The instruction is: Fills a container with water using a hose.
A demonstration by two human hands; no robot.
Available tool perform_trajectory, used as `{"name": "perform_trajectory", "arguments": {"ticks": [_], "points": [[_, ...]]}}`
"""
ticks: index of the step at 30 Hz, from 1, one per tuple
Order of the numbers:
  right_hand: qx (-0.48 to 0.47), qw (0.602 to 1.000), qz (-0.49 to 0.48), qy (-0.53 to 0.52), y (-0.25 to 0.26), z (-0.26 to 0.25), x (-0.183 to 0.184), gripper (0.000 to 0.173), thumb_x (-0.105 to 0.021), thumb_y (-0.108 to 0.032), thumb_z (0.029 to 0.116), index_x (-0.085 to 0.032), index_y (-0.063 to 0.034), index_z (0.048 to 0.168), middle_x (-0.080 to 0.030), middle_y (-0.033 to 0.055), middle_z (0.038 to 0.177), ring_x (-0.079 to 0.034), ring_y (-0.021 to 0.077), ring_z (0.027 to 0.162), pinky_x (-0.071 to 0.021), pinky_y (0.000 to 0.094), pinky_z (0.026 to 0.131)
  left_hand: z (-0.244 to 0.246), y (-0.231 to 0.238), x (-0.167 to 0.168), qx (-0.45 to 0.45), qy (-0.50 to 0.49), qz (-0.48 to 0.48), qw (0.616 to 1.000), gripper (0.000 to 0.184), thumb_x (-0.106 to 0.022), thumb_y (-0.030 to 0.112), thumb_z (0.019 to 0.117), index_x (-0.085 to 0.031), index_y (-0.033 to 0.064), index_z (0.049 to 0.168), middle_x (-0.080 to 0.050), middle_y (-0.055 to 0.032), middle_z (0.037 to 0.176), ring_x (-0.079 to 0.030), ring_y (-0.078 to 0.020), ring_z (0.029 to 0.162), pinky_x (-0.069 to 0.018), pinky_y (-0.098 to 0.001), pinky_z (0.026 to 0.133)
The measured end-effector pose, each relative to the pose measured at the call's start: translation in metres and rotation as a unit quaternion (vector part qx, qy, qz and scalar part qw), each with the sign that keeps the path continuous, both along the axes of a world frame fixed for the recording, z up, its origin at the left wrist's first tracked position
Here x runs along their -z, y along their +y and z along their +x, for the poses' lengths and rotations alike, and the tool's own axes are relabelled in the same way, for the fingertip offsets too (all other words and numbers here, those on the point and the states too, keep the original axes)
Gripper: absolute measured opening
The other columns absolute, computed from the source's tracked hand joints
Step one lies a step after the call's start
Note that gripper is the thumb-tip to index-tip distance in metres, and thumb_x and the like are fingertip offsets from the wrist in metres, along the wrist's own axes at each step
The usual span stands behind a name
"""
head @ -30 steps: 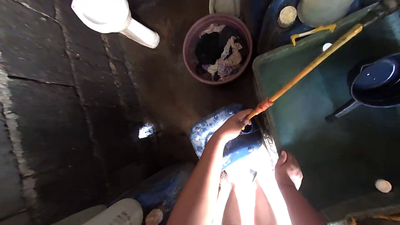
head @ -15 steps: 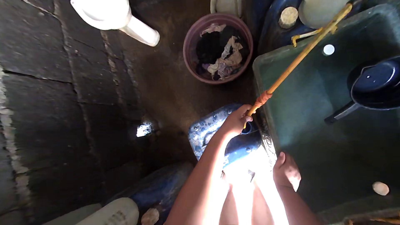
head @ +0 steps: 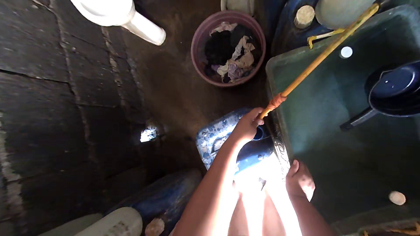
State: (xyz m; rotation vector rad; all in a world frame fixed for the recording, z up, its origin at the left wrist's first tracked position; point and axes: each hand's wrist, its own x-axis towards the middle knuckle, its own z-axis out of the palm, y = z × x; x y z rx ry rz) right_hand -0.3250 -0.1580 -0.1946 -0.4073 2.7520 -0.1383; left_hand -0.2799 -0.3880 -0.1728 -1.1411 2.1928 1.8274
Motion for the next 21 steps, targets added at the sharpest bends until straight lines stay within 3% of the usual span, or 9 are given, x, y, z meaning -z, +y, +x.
{"name": "perform_trajectory", "arguments": {"ticks": [12, 17, 21], "points": [[0.004, 1.0, 0.006, -0.007, -0.001, -0.001, -0.002, 0.046, -0.038, -0.027, 0.1104, -0.072, 0.0025, 0.117, -0.072, 0.0255, 0.115, -0.071, 0.0452, 0.106, -0.0542, 0.0627, 0.083, -0.004, -0.004, 0.001, 0.004, 0.001, 0.0, 1.0, 0.033, -0.05, 0.005, 0.1069, -0.056, 0.0089, 0.139, -0.068, -0.012, 0.106, -0.065, -0.0206, 0.092, -0.0533, -0.0396, 0.082], [-0.002, 1.0, 0.002, -0.013, 0.0, -0.001, -0.002, 0.045, -0.039, -0.026, 0.1105, -0.072, 0.004, 0.115, -0.072, 0.0262, 0.114, -0.07, 0.0444, 0.108, -0.0545, 0.0616, 0.085, -0.005, -0.007, 0.001, 0.004, -0.009, 0.008, 1.0, 0.034, -0.05, 0.007, 0.1075, -0.054, 0.0091, 0.141, -0.069, -0.0125, 0.107, -0.065, -0.0208, 0.088, -0.0538, -0.0387, 0.075], [-0.008, 1.0, -0.004, -0.001, 0.001, -0.002, 0.0, 0.045, -0.039, -0.026, 0.1099, -0.073, 0.0042, 0.111, -0.073, 0.0255, 0.111, -0.071, 0.044, 0.105, -0.0551, 0.0608, 0.082, -0.013, -0.011, 0.001, 0.005, -0.028, 0.027, 0.999, 0.034, -0.05, 0.005, 0.107, -0.055, 0.0091, 0.141, -0.067, -0.0098, 0.11, -0.064, -0.0164, 0.096, -0.0524, -0.0359, 0.087]]}}
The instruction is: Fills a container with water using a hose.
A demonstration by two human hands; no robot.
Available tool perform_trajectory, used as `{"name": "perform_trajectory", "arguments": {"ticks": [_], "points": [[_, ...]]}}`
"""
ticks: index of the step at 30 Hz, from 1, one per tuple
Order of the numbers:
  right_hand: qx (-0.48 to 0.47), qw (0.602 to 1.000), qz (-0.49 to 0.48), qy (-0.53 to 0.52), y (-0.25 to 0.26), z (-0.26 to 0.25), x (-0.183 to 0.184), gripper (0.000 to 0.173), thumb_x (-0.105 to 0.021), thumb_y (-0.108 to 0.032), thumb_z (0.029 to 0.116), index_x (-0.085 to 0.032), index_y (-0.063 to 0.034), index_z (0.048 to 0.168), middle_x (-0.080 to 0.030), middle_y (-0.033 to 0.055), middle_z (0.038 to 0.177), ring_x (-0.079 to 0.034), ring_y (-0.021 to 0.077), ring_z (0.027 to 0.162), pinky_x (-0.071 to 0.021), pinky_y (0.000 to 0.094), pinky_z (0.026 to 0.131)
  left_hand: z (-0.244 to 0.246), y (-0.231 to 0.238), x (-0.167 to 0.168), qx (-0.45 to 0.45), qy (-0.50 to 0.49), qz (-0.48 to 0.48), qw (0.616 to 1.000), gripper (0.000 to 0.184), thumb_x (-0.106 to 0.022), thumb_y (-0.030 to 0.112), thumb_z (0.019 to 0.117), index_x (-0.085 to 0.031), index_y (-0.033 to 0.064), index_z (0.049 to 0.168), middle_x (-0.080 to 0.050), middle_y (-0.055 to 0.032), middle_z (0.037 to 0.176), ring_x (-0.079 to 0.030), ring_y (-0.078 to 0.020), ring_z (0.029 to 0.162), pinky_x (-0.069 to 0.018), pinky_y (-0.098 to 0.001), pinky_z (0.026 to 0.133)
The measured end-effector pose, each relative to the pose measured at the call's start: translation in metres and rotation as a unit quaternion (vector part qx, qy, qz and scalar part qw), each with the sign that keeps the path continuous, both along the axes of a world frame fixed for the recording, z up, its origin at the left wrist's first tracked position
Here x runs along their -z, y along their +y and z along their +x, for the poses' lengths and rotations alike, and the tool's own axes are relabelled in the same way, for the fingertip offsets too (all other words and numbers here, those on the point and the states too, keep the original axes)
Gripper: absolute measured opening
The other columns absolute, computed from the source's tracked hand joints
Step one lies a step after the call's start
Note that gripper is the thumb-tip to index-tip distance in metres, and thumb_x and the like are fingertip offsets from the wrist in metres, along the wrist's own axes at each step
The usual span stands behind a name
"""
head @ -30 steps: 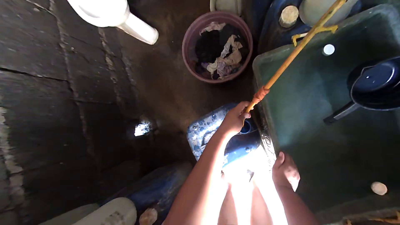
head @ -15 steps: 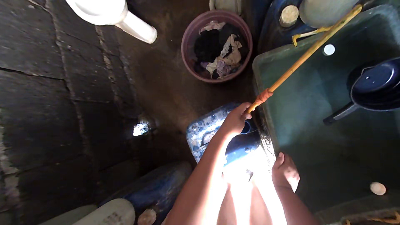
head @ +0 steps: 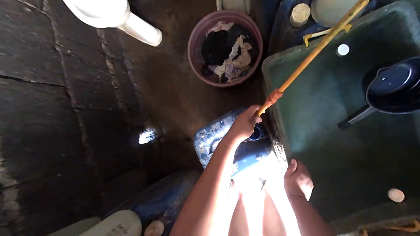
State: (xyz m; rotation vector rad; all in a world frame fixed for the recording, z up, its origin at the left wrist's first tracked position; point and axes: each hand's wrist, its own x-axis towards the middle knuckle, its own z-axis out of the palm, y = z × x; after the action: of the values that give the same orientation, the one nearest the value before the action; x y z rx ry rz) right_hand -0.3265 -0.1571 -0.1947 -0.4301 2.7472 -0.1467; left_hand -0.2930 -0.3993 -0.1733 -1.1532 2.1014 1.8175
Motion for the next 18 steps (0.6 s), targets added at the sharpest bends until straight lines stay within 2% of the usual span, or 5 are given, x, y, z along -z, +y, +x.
{"name": "perform_trajectory", "arguments": {"ticks": [7, 10, 15, 18], "points": [[0.001, 1.0, 0.004, -0.003, -0.001, 0.0, -0.001, 0.045, -0.038, -0.026, 0.1104, -0.073, 0.0032, 0.112, -0.073, 0.0251, 0.111, -0.071, 0.0443, 0.105, -0.0553, 0.0609, 0.081, -0.003, 0.006, -0.007, 0.003, 0.002, -0.009, 1.0, 0.035, -0.05, 0.006, 0.1072, -0.055, 0.0103, 0.141, -0.069, -0.0111, 0.11, -0.065, -0.0182, 0.095, -0.053, -0.0372, 0.086], [0.002, 1.0, -0.003, 0.003, -0.001, 0.0, -0.001, 0.046, -0.039, -0.027, 0.1096, -0.073, 0.0034, 0.111, -0.073, 0.0251, 0.111, -0.071, 0.0439, 0.104, -0.0554, 0.0609, 0.081, 0.002, 0.012, -0.008, 0.007, 0.028, -0.025, 0.999, 0.034, -0.05, 0.004, 0.1069, -0.055, 0.0112, 0.139, -0.068, -0.0108, 0.102, -0.064, -0.0187, 0.086, -0.0531, -0.0366, 0.076], [0.006, 1.0, 0.009, -0.014, -0.002, 0.0, -0.003, 0.045, -0.039, -0.028, 0.1101, -0.073, 0.0025, 0.114, -0.073, 0.0249, 0.113, -0.071, 0.0437, 0.107, -0.0552, 0.0607, 0.083, 0.0, 0.011, -0.011, 0.011, 0.02, -0.027, 0.999, 0.035, -0.049, 0.005, 0.1072, -0.055, 0.0123, 0.14, -0.068, -0.0107, 0.103, -0.064, -0.0187, 0.086, -0.0531, -0.0367, 0.076], [0.004, 1.0, 0.001, -0.001, 0.0, 0.0, -0.001, 0.045, -0.04, -0.028, 0.1094, -0.073, 0.0033, 0.112, -0.073, 0.0252, 0.111, -0.071, 0.0441, 0.106, -0.0557, 0.0612, 0.082, -0.005, 0.008, -0.006, 0.015, 0.031, -0.026, 0.999, 0.033, -0.049, 0.005, 0.107, -0.055, 0.0085, 0.139, -0.068, -0.0114, 0.105, -0.064, -0.0181, 0.089, -0.0527, -0.0365, 0.08]]}}
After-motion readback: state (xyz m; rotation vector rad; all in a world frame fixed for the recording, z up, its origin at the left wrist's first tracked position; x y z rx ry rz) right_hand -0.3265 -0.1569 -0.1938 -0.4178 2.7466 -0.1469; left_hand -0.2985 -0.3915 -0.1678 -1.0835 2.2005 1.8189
